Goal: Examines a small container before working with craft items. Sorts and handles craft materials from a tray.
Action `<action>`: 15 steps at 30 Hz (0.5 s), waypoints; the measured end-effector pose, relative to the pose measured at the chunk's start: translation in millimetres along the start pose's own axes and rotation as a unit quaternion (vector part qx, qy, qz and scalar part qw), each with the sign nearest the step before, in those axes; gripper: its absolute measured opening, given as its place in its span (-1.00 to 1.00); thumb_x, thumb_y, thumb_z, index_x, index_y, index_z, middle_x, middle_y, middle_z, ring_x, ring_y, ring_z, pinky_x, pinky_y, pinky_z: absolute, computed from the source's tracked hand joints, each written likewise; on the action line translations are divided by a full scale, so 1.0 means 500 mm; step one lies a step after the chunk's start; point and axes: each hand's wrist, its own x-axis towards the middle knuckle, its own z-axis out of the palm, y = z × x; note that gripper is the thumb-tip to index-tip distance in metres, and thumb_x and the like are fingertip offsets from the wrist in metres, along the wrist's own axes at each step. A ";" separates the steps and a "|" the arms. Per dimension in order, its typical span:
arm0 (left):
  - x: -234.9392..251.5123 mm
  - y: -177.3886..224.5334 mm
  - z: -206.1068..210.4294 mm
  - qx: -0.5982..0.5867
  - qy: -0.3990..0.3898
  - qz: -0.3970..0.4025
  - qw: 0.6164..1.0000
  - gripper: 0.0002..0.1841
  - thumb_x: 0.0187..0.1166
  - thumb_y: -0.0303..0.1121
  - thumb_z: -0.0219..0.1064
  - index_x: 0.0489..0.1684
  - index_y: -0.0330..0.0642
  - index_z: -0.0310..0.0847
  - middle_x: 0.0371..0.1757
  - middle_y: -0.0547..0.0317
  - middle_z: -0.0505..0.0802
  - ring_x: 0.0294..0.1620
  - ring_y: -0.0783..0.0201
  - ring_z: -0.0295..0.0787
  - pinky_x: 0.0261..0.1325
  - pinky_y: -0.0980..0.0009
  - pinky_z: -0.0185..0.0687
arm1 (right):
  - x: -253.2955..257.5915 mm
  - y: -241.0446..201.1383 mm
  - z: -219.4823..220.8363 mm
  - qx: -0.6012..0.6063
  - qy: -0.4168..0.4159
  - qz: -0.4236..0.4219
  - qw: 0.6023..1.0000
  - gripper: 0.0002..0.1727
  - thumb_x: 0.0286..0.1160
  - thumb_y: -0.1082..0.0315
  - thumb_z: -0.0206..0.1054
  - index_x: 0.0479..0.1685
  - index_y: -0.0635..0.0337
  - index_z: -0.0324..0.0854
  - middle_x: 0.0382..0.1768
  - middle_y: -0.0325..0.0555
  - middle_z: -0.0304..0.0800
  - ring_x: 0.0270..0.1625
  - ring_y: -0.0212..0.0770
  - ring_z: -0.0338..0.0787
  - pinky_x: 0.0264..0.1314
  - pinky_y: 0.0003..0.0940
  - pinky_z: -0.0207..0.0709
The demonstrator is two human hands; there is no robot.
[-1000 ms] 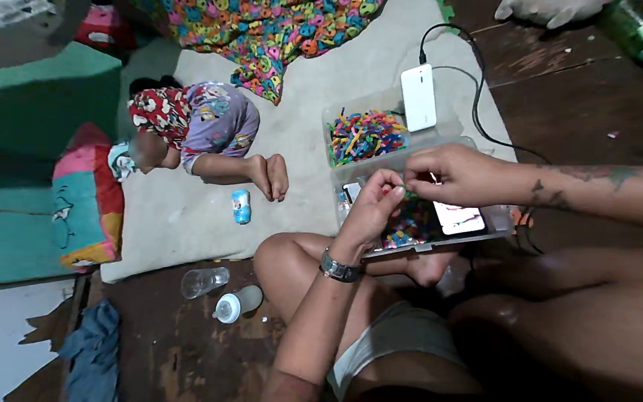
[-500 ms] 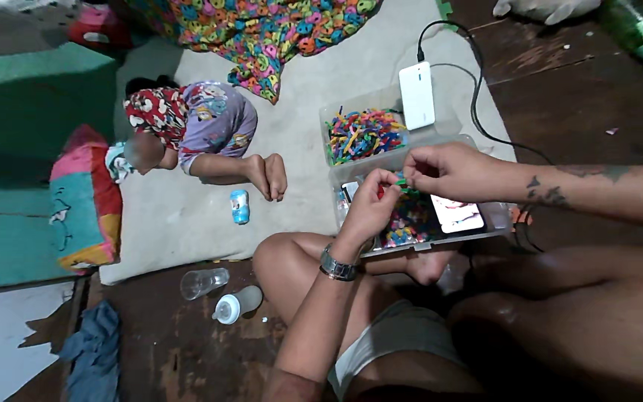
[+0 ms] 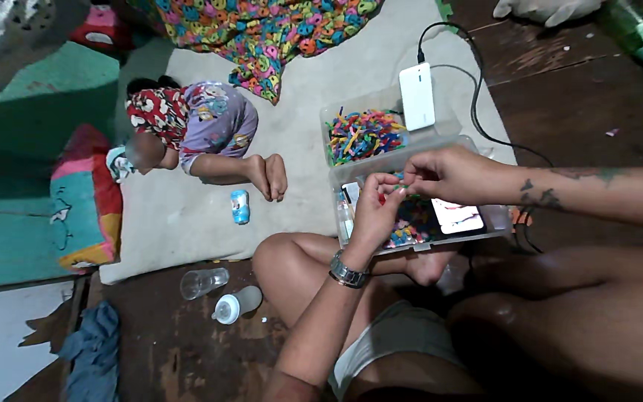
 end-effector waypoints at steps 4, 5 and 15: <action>0.000 -0.002 -0.011 0.049 -0.009 0.013 0.999 -0.86 0.64 -0.43 0.35 0.04 -0.19 0.59 -0.27 0.20 0.69 -0.38 0.41 0.62 -0.28 0.46 0.59 | -0.002 0.007 -0.001 -0.060 -0.008 -0.044 0.997 -0.94 0.55 0.45 0.42 -0.15 0.21 0.79 -0.40 -0.14 0.78 -0.37 -0.27 0.73 -0.21 -0.25 0.64; 0.000 -0.006 -0.015 0.079 -0.013 0.038 0.996 -0.87 0.63 -0.44 0.35 0.01 -0.22 0.62 -0.27 0.20 0.72 -0.40 0.44 0.60 -0.29 0.48 0.57 | -0.002 0.017 0.002 -0.084 -0.004 -0.074 0.994 -0.93 0.53 0.46 0.42 -0.16 0.21 0.80 -0.38 -0.12 0.80 -0.34 -0.24 0.76 -0.18 -0.23 0.67; -0.001 -0.034 -0.028 0.441 -0.123 0.268 0.848 -0.84 0.39 -0.66 0.37 -0.16 -0.34 0.78 -0.14 -0.11 0.84 -0.02 -0.08 0.84 0.08 -0.04 0.74 | -0.014 0.007 0.003 -0.387 -0.155 -0.247 0.875 -0.88 0.48 0.56 0.38 -0.16 0.23 0.81 -0.15 0.02 0.76 -0.13 0.02 0.83 -0.14 -0.09 0.73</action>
